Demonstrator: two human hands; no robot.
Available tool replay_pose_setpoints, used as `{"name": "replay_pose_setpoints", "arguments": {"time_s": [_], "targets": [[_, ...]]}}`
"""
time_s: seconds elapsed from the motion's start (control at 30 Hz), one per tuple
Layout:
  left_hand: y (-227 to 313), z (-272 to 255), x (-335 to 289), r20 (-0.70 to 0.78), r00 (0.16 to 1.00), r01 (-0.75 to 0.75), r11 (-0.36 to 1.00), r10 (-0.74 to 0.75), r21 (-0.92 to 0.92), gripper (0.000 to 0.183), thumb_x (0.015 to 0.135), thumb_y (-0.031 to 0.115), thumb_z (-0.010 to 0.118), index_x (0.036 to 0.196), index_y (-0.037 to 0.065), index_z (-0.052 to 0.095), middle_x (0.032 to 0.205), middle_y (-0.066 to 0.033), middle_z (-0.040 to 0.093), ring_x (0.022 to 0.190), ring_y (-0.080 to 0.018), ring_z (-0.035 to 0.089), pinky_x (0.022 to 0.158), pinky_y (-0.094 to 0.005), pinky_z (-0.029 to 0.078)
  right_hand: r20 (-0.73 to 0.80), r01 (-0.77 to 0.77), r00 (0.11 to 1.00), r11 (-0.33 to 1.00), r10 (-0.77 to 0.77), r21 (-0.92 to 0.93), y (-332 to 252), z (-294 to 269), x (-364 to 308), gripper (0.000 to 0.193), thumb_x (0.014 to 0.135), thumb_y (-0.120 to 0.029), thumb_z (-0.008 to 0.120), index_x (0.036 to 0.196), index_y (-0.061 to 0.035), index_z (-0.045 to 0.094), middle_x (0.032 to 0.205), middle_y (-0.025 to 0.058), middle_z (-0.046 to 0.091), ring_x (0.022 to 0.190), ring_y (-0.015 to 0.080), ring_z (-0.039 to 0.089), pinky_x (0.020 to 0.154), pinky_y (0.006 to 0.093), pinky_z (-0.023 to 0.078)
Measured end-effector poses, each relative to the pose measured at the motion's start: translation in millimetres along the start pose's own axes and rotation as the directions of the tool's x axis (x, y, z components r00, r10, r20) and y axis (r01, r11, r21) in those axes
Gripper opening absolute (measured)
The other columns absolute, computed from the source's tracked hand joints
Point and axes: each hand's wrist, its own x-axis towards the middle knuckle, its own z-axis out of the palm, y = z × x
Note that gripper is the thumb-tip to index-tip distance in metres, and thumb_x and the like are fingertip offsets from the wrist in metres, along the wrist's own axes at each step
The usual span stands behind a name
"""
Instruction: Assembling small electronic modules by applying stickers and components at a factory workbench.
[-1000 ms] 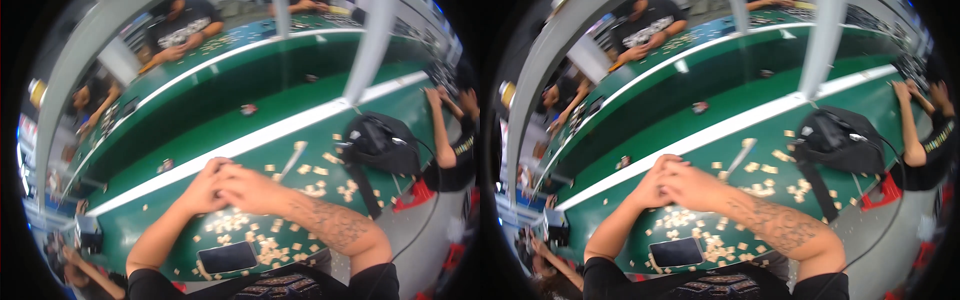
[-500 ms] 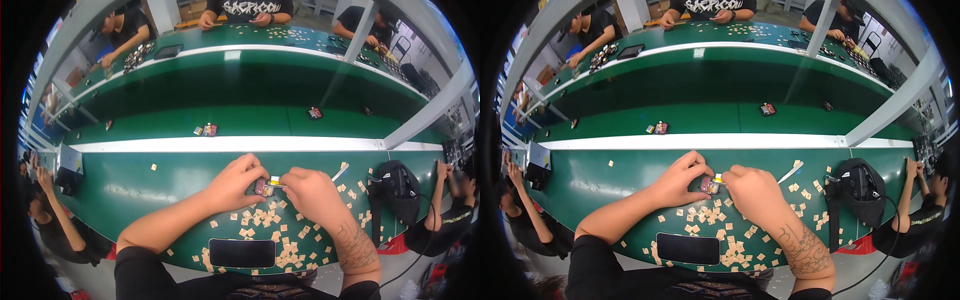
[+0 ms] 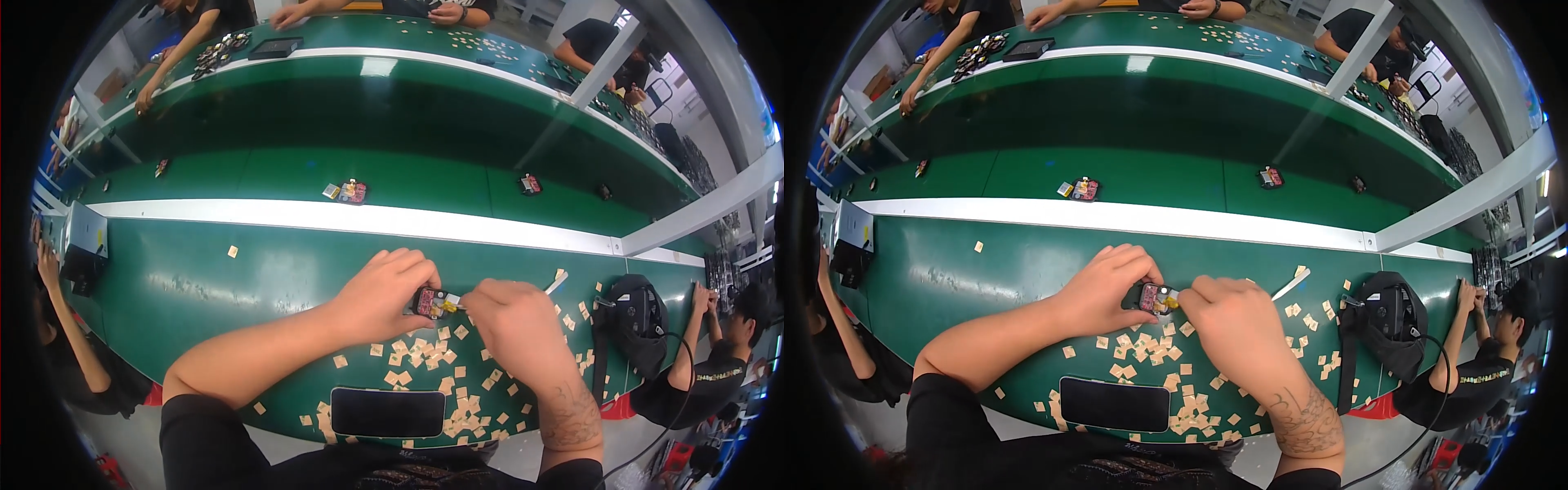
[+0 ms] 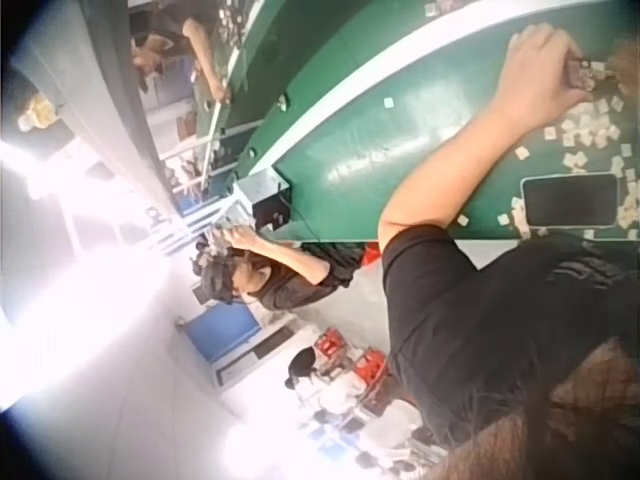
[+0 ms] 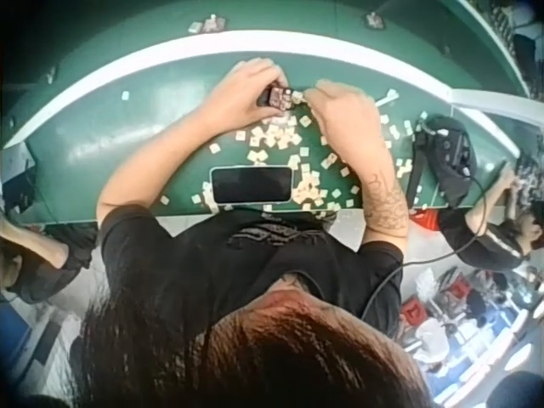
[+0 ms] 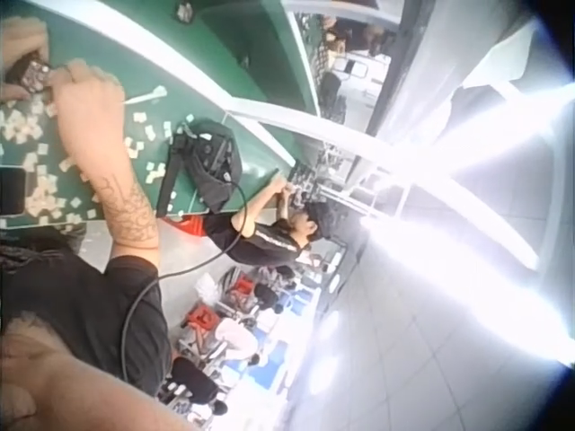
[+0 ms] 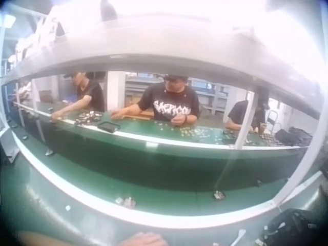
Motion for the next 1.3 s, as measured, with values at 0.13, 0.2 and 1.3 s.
{"name": "replay_pose_setpoints", "arguments": {"time_s": [0.13,0.2,1.3], "targets": [[4,1,3,0.007,1.0,0.011,1.0,-0.011,-0.011,0.052,0.075,0.022,0.097,0.114,0.009,0.065,0.11,-0.0073,0.064,0.11,-0.0304,0.062,0.099,-0.0432,0.045,-0.069,-0.064,0.995,0.994,0.07,0.09,-6,-11,-4,0.013,0.084,-0.005,0.072,0.097,-0.0057,0.071,0.087,0.008,0.063,0.083,0.0307,0.07,0.071,0.043,0.057],[4,-1,4,0.02,1.0,0.021,1.0,-0.021,0.003,0.052,0.075,0.022,0.097,0.114,0.009,0.064,0.11,-0.0076,0.064,0.109,-0.0304,0.063,0.098,-0.0429,0.045,0.001,-0.056,0.998,0.996,0.056,0.072,-7,-2,-4,0.014,0.084,-0.005,0.072,0.098,-0.0058,0.071,0.088,0.0078,0.063,0.084,0.0303,0.07,0.071,0.043,0.057],[2,-14,-6,0.092,0.993,-0.084,0.996,0.08,0.034,0.054,0.084,0.021,0.09,0.13,0.008,0.064,0.121,-0.0098,0.066,0.117,-0.035,0.061,0.105,-0.0467,0.047,0.183,-0.188,0.977,0.838,0.108,0.512,23,22,-1,0.013,0.093,-0.006,0.071,0.105,-0.0062,0.066,0.095,0.0107,0.062,0.079,0.0313,0.069,0.068,0.0417,0.055]]}}
